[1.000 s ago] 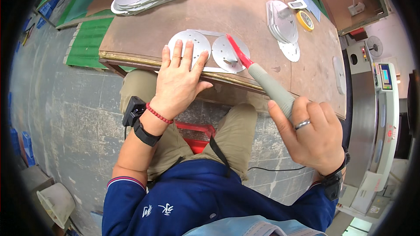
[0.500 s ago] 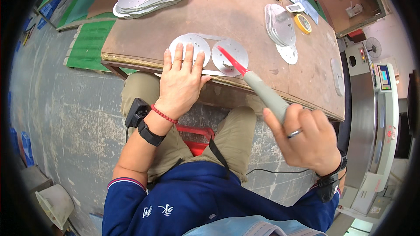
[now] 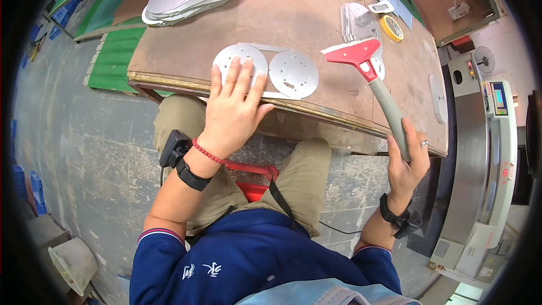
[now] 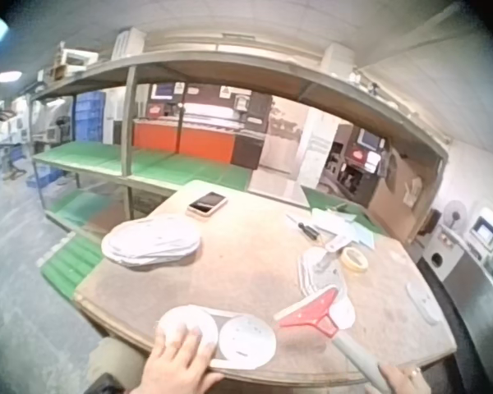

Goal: The recorder uses a hand-held scraping tool to remove residue or tape from circular metal plates on a workbench.

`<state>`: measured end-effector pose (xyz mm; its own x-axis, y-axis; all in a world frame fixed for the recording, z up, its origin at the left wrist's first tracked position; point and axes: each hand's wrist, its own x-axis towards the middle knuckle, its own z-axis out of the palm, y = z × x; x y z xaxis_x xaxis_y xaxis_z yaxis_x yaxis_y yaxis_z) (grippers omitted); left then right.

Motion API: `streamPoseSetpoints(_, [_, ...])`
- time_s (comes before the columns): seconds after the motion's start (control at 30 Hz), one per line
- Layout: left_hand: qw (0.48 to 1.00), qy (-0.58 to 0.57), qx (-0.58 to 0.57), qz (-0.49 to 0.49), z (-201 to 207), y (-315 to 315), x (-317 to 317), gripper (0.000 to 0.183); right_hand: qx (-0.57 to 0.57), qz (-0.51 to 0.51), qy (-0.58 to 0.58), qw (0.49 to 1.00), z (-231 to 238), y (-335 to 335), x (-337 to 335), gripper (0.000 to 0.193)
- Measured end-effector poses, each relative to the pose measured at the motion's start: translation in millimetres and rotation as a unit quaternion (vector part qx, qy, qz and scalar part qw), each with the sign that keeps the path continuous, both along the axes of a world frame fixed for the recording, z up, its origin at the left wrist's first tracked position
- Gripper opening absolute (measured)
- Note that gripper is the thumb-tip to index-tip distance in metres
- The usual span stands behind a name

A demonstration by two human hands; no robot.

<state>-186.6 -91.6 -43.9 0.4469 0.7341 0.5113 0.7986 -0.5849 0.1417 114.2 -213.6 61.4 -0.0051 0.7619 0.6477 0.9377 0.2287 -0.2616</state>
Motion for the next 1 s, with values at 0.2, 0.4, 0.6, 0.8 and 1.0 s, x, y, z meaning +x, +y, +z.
streamPoseSetpoints(0.2, [0.993,-0.053,-0.010,-0.102,12,-1,28,0.065,-0.005,-0.002,0.263,0.965,-63,37,10,0.043])
streamPoseSetpoints(0.4, [0.993,0.019,-0.017,-0.113,9,6,50,0.058,-0.004,-0.007,0.317,0.948,-103,65,11,0.044])
streamPoseSetpoints(0.6, [0.991,-0.040,0.009,-0.129,2,5,47,0.049,0.008,-0.005,0.333,0.943,-108,66,11,0.043])
streamPoseSetpoints(0.8, [0.976,-0.116,0.025,-0.183,-2,8,46,0.045,0.022,-0.022,0.343,0.939,-112,66,10,0.043])
streamPoseSetpoints(1.0, [0.975,-0.120,0.074,-0.169,-6,3,38,0.058,0.034,-0.021,0.314,0.949,-107,63,10,0.044])
